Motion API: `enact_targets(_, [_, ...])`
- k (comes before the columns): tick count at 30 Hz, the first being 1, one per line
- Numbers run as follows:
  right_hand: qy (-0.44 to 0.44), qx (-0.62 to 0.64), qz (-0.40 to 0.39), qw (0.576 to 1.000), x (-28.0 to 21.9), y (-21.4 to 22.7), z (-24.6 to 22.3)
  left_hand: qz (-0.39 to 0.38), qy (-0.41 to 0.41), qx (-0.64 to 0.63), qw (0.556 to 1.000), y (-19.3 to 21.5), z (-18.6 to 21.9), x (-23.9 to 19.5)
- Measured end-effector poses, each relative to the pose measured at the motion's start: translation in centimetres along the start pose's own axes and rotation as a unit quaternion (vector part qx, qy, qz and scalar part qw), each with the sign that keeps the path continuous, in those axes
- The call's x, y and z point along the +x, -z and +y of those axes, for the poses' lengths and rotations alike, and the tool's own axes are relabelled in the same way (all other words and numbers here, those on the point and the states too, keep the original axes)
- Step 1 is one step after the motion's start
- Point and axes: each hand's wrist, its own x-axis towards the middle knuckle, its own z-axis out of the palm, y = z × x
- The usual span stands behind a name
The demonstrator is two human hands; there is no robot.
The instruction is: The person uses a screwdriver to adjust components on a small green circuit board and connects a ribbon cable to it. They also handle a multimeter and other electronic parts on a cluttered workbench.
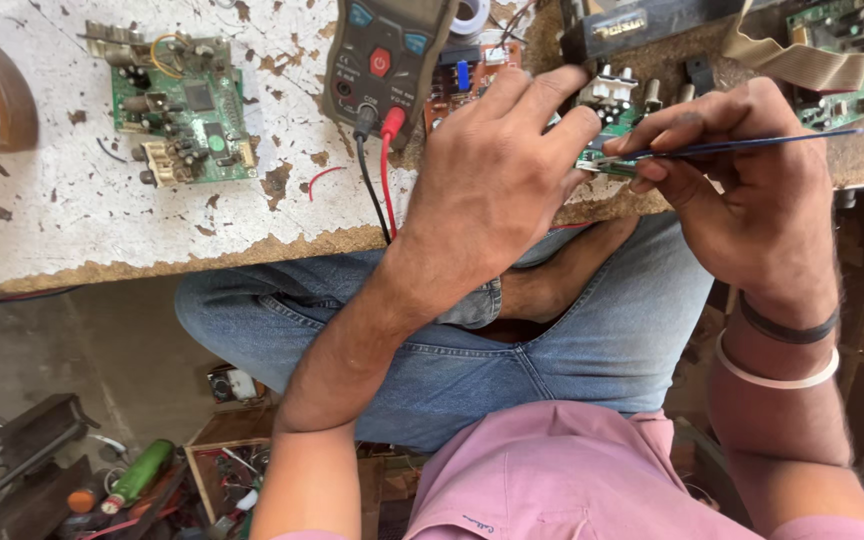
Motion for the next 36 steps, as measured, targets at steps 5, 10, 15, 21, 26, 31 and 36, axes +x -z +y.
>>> enact_targets(5, [0.012, -0.019, -0.017, 1.000, 0.1, 0.1, 1.3, 0.020, -0.008, 0.001, 1.000, -0.3, -0.2, 0.0])
enact_targets(10, [0.024, 0.006, -0.009, 1.000, 0.1, -0.1, 1.9, 0.016, 0.006, -0.015, 1.000, -0.4, -0.3, 0.0])
enact_targets(15, [0.028, -0.023, -0.010, 0.999, -0.1, 0.0, 2.1, 0.021, 0.005, -0.023, 1.000, -0.5, -0.5, 0.0])
enact_targets(21, [0.029, -0.020, -0.011, 0.999, 0.1, 0.0, 2.1, 0.013, 0.005, -0.030, 0.999, -0.2, -0.4, 0.1])
enact_targets(26, [0.050, -0.055, -0.019, 0.997, 0.4, 0.0, 1.9, -0.003, 0.004, -0.025, 1.000, 0.0, -0.3, 0.2])
enact_targets(31, [0.069, -0.066, -0.022, 0.995, 0.5, -0.1, 1.6, -0.005, 0.009, -0.033, 0.999, 0.1, -0.2, 0.2])
enact_targets(36, [0.098, -0.109, -0.026, 0.989, 0.8, -0.1, 1.5, 0.001, 0.011, -0.033, 0.999, -0.1, -0.2, 0.3])
